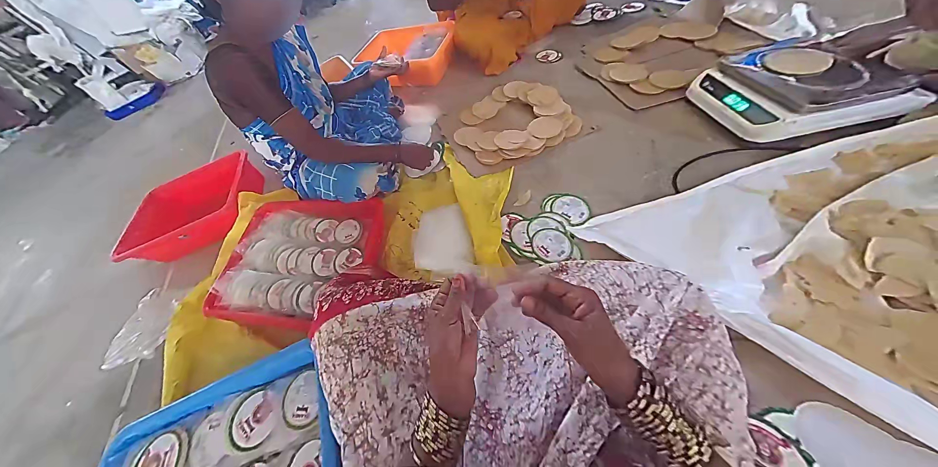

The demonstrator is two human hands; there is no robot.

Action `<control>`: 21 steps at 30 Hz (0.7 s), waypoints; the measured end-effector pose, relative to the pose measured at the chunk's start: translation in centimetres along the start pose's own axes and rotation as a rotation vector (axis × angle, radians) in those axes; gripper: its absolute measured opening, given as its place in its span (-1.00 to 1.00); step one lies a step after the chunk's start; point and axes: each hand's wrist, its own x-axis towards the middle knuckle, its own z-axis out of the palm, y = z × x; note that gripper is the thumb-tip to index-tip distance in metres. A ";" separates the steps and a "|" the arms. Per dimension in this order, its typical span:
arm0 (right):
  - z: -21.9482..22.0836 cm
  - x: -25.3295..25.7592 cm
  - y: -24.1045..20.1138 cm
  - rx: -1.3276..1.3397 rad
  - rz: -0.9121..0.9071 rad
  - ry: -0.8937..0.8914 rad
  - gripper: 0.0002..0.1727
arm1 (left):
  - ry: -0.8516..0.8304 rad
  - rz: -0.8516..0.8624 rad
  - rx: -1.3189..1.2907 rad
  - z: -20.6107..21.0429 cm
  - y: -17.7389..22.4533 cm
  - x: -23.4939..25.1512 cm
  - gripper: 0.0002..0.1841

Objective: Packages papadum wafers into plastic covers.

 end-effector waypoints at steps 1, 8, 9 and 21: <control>0.1 -0.1 0.3 -0.024 -0.043 0.054 -0.86 | -0.022 0.015 0.032 -0.1 -0.1 0.0 -0.66; -1.8 0.1 -0.1 -0.568 -0.410 -0.006 -0.46 | -0.557 0.485 0.773 -1.1 3.8 1.9 -0.18; -1.9 0.1 -0.5 -0.607 -0.440 -0.067 -0.41 | -0.667 0.509 0.858 -0.7 4.4 2.0 -0.15; -3.3 0.1 -0.3 -0.523 -0.424 -0.202 -0.64 | -0.907 -0.196 0.575 -1.9 0.3 2.7 -0.74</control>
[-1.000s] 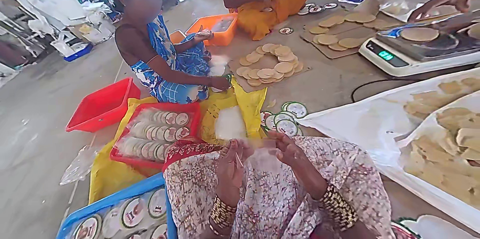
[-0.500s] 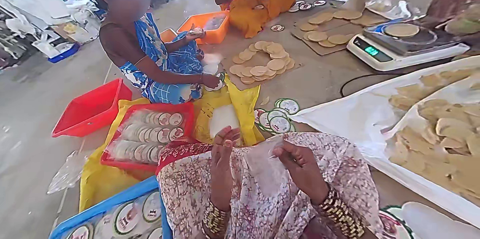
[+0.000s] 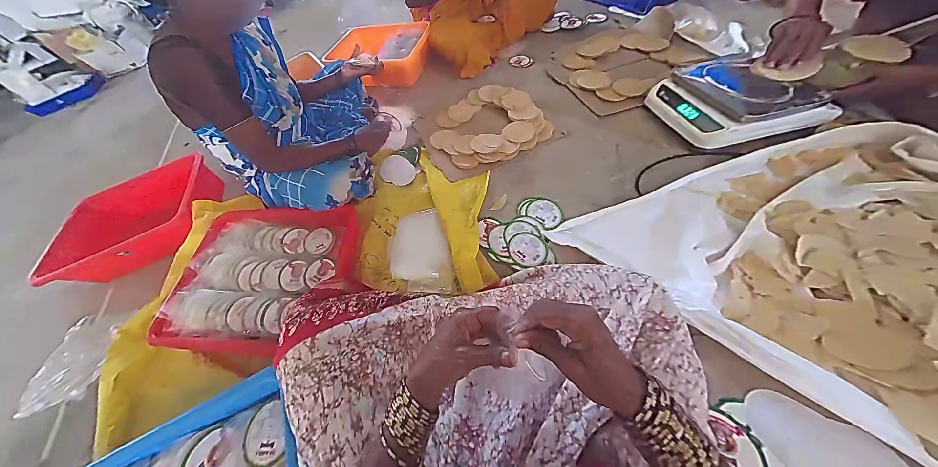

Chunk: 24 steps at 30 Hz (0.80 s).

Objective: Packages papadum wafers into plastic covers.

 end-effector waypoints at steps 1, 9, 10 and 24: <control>-0.2 0.2 0.6 0.044 0.027 0.007 -0.65 | 0.087 0.025 0.054 0.1 -0.2 0.1 -0.87; -4.5 6.4 13.5 -0.443 0.752 -0.042 -0.47 | 0.543 0.429 1.051 -4.0 -0.8 3.2 -0.79; -4.5 6.9 15.3 -0.523 0.837 -0.158 -0.39 | 0.570 0.461 1.070 -4.7 -1.0 3.5 -0.78; -2.1 8.3 20.0 -0.792 1.054 -0.385 -0.45 | 0.767 0.296 0.659 -9.2 -5.5 6.9 -0.88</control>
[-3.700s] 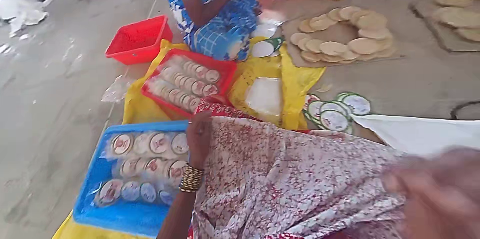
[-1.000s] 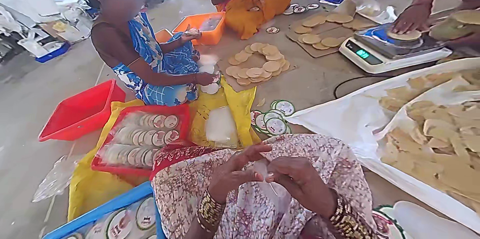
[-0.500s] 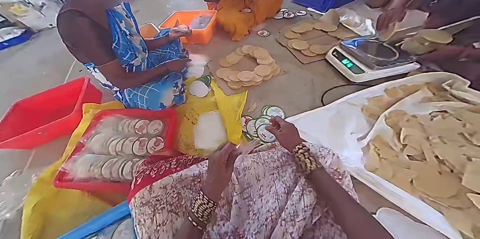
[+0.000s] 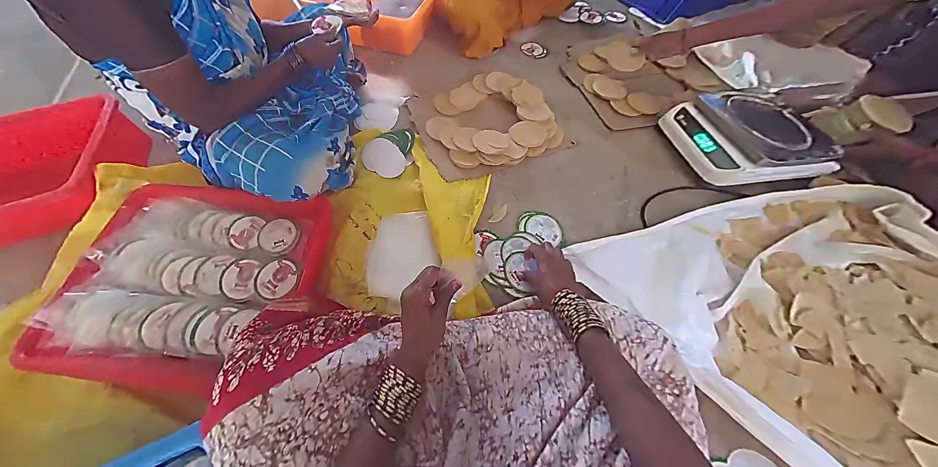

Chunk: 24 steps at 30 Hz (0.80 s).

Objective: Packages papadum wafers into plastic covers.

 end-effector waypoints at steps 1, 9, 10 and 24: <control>0.0 0.0 -0.1 -0.034 -0.001 0.011 -0.29 | 0.003 -0.013 -0.002 0.0 0.0 -0.1 -0.88; 0.0 0.9 -0.3 -0.075 0.025 -0.030 -0.43 | 0.034 -0.044 -0.063 0.2 -0.6 0.2 -0.92; 0.0 0.8 -0.2 -0.060 0.029 -0.028 -0.47 | 0.036 -0.053 -0.078 0.2 -0.7 0.1 -0.92; -9.7 12.1 -4.7 0.703 -0.132 0.500 -0.28 | 0.062 -0.122 -0.101 0.4 -1.3 0.4 -0.92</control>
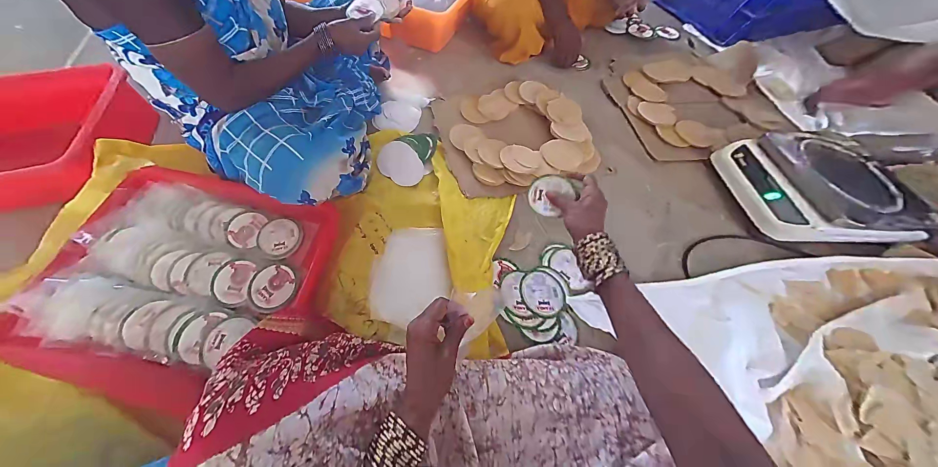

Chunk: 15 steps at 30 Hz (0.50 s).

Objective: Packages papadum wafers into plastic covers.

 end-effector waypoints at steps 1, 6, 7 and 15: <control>0.5 1.7 -0.9 0.002 -0.018 0.019 -0.26 | 0.001 -0.007 -0.007 0.0 -0.1 0.0 -0.92; 3.9 8.8 -2.7 -0.125 -0.042 -0.056 -0.31 | 0.005 -0.118 0.000 0.2 -0.4 -0.2 -0.91; 4.5 9.8 -2.6 -0.209 -0.032 -0.088 -0.31 | 0.002 -0.142 -0.006 0.2 -0.3 -0.3 -0.90; 7.5 14.9 -0.7 -0.694 -0.060 -0.330 -0.03 | -0.018 -0.238 -0.053 0.2 0.3 -0.4 -0.93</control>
